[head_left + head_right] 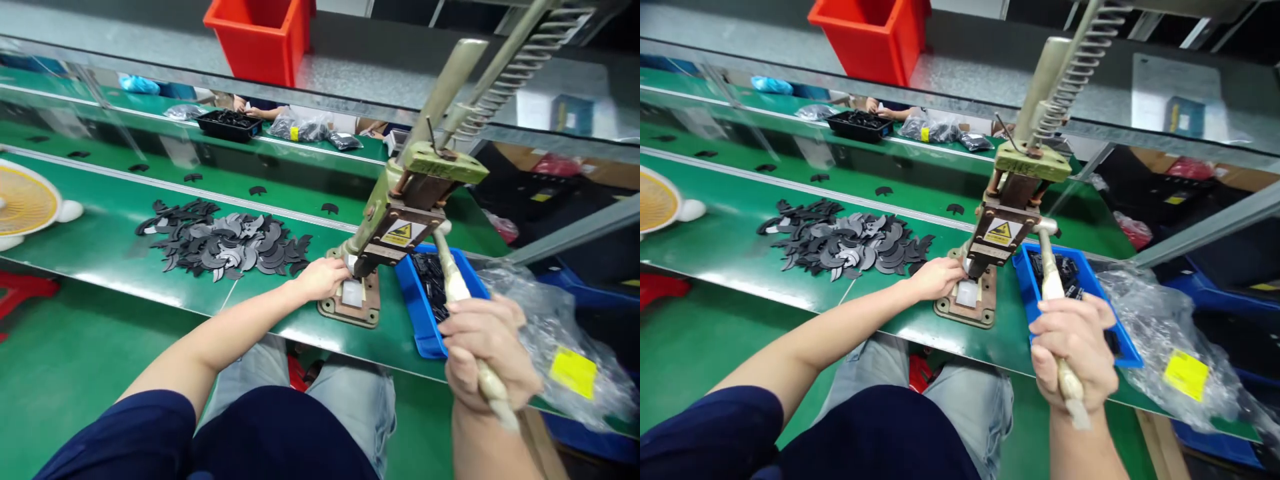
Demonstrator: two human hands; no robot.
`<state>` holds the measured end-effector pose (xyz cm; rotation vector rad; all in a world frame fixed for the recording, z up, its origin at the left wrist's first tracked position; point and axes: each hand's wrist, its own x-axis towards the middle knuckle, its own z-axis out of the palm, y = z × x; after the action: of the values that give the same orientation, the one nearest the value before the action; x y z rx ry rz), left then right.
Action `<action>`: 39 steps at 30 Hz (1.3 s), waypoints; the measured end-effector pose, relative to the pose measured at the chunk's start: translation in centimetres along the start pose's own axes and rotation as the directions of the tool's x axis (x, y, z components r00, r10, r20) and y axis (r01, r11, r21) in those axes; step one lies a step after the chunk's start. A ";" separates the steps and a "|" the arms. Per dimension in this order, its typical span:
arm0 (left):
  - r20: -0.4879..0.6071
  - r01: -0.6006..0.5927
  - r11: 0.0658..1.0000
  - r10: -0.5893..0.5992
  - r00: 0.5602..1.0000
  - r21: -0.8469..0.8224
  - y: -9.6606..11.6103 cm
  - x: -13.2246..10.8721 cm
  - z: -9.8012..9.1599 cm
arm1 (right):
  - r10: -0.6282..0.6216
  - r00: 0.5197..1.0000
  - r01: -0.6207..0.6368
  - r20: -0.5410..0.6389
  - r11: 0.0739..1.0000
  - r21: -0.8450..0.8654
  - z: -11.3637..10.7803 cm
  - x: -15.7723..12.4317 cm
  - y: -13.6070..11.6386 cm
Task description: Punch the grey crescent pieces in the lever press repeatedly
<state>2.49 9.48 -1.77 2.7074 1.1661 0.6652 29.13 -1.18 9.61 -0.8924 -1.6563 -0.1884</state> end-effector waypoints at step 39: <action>-0.104 0.591 0.754 -0.637 0.764 -0.287 -18.5 -3.7 -14.1 | -0.052 0.950 0.126 -0.309 0.966 0.224 3.4 -1.8 0.9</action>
<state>-18.21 18.79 4.43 1.8967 1.7727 0.8915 27.12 0.55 6.70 -0.5724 -1.3987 -0.1714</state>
